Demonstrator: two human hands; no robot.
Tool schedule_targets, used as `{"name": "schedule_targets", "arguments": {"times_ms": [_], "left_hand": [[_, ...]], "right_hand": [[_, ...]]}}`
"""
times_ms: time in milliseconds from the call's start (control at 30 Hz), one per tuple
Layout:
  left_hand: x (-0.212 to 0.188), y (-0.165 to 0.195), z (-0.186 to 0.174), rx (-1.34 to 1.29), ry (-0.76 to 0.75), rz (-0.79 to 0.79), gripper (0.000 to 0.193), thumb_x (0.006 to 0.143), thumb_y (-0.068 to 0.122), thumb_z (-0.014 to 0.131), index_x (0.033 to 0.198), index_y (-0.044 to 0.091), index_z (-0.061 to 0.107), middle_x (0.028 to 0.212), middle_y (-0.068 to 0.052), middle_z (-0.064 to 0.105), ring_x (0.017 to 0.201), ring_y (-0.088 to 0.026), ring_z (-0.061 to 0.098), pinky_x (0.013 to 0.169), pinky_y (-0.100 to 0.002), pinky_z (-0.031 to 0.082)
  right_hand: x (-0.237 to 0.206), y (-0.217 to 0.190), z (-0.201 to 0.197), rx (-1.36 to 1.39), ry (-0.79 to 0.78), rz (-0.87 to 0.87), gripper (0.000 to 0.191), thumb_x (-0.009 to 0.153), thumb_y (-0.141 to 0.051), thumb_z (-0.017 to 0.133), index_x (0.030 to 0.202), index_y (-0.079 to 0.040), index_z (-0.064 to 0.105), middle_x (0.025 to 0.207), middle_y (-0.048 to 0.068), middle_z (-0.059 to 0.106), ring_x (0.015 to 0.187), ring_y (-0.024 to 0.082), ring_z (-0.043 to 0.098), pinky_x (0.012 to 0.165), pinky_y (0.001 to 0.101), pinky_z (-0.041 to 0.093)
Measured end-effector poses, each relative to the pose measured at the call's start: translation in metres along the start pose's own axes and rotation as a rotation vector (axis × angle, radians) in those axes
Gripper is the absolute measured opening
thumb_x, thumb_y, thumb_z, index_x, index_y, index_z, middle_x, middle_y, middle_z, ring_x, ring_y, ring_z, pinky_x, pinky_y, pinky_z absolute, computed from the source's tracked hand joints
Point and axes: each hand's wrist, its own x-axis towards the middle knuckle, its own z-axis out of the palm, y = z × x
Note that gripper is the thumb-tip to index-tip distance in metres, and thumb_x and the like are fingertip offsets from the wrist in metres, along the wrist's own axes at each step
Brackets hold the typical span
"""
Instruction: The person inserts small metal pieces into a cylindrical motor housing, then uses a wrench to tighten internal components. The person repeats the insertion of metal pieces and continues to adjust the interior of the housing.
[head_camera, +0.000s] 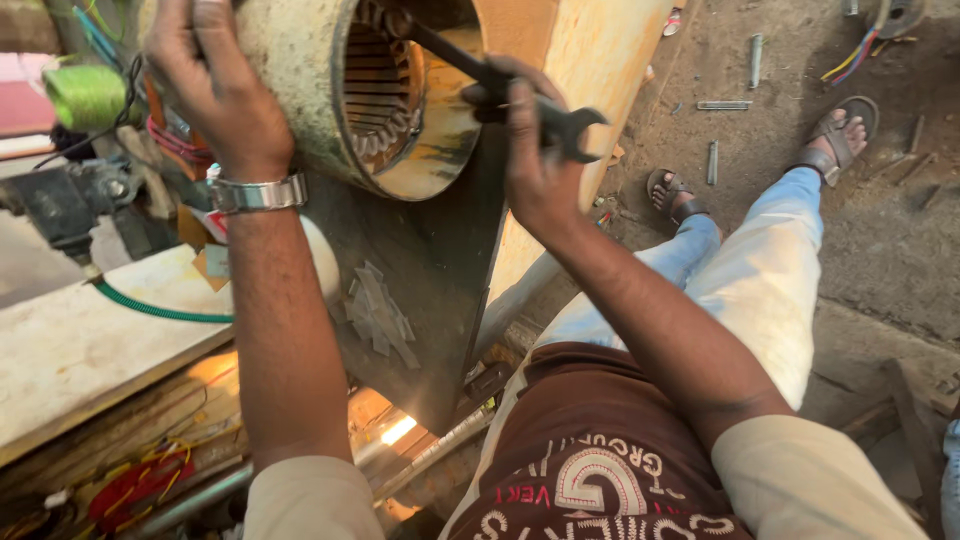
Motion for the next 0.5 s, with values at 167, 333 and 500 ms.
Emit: {"name": "schedule_targets", "arguments": {"times_ms": [167,333,500], "left_hand": [[0.017,0.031,-0.001,-0.255,-0.111,0.003,0.034,0.116,0.027,0.051,0.123,0.0,0.07,0.109,-0.009,0.074,0.101,-0.022,0.07,0.09,-0.039,0.054],[0.024,0.043,0.0,-0.211,-0.069,0.105,0.036,0.117,0.027,0.051,0.122,-0.001,0.072,0.109,-0.013,0.077,0.101,-0.025,0.072,0.088,-0.04,0.055],[0.015,0.036,-0.003,-0.074,-0.002,0.05,0.034,0.117,0.027,0.054,0.12,-0.003,0.071,0.109,-0.014,0.073,0.101,-0.028,0.068,0.092,-0.045,0.051]], "right_hand": [[0.008,-0.009,-0.009,-0.098,0.004,-0.012,0.036,0.119,-0.023,0.041,0.134,0.003,0.061,0.111,0.016,0.076,0.105,0.02,0.073,0.095,0.0316,0.059],[0.004,-0.011,-0.012,-0.111,0.002,-0.058,0.037,0.119,-0.023,0.04,0.134,0.004,0.059,0.108,0.017,0.076,0.1,0.019,0.073,0.094,0.0329,0.059],[-0.005,-0.008,-0.005,-0.105,0.017,-0.03,0.036,0.118,-0.022,0.04,0.133,0.004,0.059,0.104,0.016,0.076,0.098,0.021,0.074,0.094,0.033,0.058]]}}
